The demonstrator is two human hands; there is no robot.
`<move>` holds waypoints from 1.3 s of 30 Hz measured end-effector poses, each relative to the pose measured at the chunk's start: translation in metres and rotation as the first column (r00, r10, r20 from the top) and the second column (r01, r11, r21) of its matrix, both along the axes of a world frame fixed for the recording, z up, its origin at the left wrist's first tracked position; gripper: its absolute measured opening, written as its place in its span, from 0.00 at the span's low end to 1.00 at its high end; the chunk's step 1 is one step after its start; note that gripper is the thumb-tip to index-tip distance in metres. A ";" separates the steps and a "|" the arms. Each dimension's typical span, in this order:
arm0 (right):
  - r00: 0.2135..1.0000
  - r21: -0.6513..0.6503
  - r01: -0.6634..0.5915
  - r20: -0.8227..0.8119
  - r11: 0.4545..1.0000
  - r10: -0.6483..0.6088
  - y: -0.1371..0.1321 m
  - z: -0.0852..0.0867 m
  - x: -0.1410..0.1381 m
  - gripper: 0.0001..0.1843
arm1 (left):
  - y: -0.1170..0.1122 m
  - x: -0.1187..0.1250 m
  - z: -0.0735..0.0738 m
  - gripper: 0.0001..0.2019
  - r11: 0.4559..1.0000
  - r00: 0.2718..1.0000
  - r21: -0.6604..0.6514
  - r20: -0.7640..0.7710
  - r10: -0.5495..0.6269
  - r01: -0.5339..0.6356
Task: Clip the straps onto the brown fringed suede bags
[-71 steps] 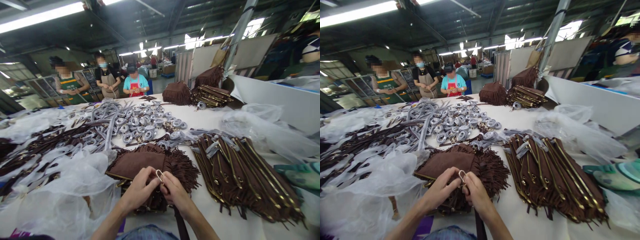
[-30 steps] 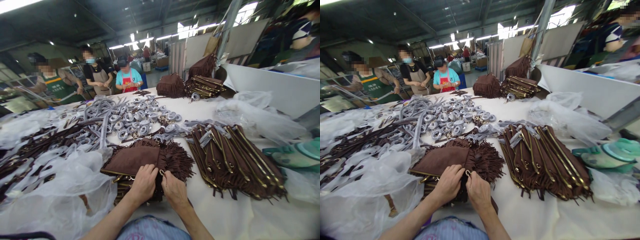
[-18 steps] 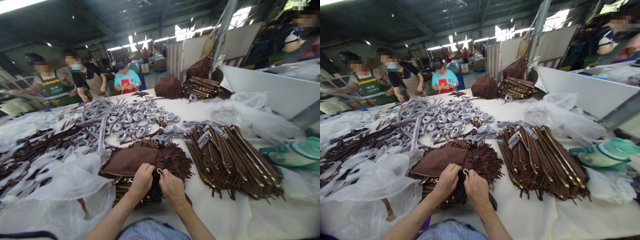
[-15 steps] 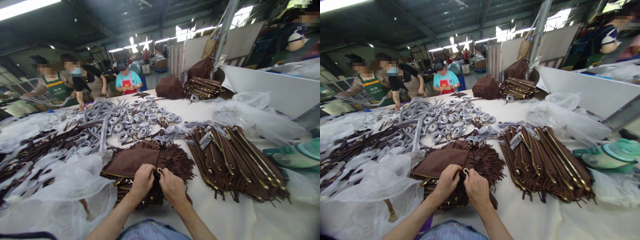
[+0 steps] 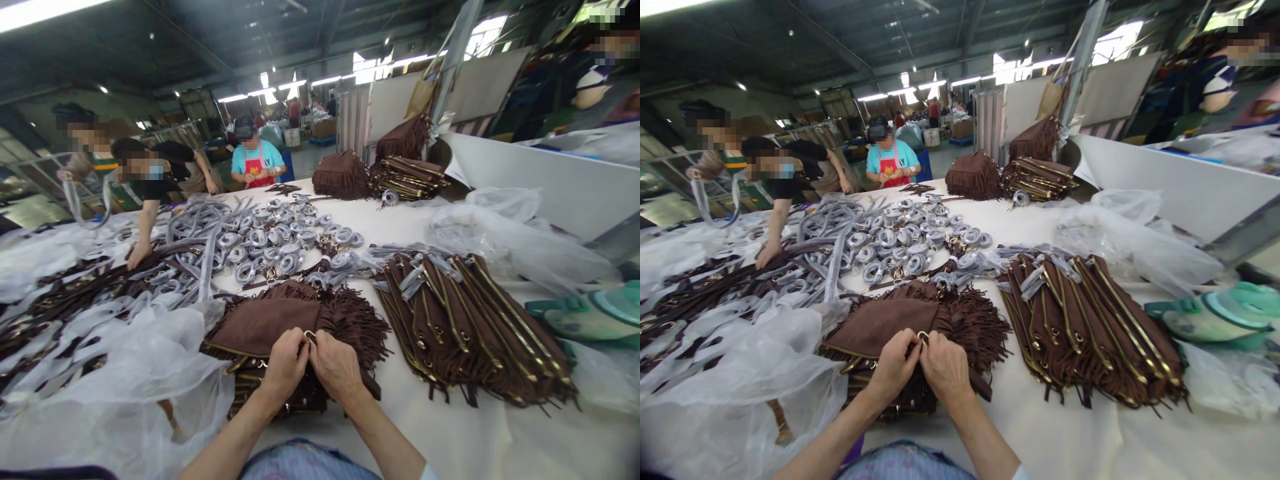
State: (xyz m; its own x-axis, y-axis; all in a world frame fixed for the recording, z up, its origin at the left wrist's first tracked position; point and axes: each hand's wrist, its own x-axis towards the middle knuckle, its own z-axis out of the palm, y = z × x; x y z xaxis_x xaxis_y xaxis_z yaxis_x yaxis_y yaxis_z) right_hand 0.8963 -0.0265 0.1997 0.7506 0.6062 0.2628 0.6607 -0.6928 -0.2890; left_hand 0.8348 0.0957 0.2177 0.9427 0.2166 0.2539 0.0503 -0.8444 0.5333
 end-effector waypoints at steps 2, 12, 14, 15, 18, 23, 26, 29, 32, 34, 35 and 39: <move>1.000 -0.013 -0.012 0.005 1.000 0.012 -0.001 0.000 -0.001 0.06 | -0.001 0.001 -0.002 0.06 1.000 1.000 0.000 -0.011 0.023 -0.023; 0.996 -0.062 -0.087 -0.012 0.994 0.086 -0.020 0.009 -0.003 0.06 | -0.003 -0.002 0.008 0.08 0.997 0.994 -0.054 -0.091 -0.060 0.055; 0.992 -0.070 -0.126 -0.013 0.990 0.125 -0.026 0.014 -0.002 0.06 | -0.003 -0.004 0.010 0.09 0.992 0.989 -0.056 -0.094 -0.118 0.113; 0.990 -0.075 -0.139 -0.012 0.987 0.139 -0.027 0.016 -0.001 0.06 | -0.004 -0.004 0.011 0.09 0.992 0.989 -0.058 -0.090 -0.119 0.114; 0.990 -0.086 -0.142 -0.015 0.986 0.141 -0.026 0.019 -0.001 0.06 | -0.006 -0.007 0.011 0.10 0.995 0.998 -0.097 -0.060 -0.020 0.014; 0.996 -0.086 -0.088 -0.025 0.992 0.086 -0.016 0.015 -0.011 0.06 | -0.009 -0.011 0.002 0.10 0.991 1.000 -0.137 -0.010 -0.013 0.012; 0.996 -0.081 -0.085 -0.031 0.993 0.082 -0.010 0.010 -0.025 0.06 | -0.011 -0.012 -0.004 0.13 0.988 0.998 -0.148 0.028 0.051 -0.047; 0.995 -0.060 -0.090 -0.039 0.994 0.088 -0.012 0.006 -0.033 0.07 | -0.010 -0.014 -0.005 0.14 0.993 0.999 -0.113 0.049 0.018 -0.013; 0.988 -0.013 -0.148 -0.035 0.989 0.148 -0.036 0.001 -0.021 0.09 | -0.006 -0.022 0.001 0.12 0.992 0.993 -0.059 0.014 -0.115 0.115; 0.982 -0.030 -0.190 -0.003 0.981 0.190 -0.063 -0.004 -0.001 0.09 | 0.001 -0.030 0.006 0.11 0.984 0.986 -0.065 -0.010 -0.169 0.168; 0.983 -0.064 -0.181 0.031 0.981 0.183 -0.077 -0.007 0.010 0.08 | 0.005 -0.035 0.009 0.12 0.982 0.985 -0.085 -0.005 -0.170 0.169; 0.979 -0.072 -0.119 0.158 0.990 0.129 -0.111 -0.017 0.038 0.16 | 0.027 -0.053 0.018 0.12 0.987 0.995 -0.152 0.074 0.063 -0.051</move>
State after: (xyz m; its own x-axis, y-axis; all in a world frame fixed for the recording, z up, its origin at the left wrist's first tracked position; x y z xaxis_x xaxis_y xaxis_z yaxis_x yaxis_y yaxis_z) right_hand 0.9341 -0.1377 0.1823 0.6192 0.7110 0.3331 0.7771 -0.6157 -0.1303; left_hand 0.7821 0.1226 0.2352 0.9061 0.3107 0.2870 0.0494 -0.7516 0.6577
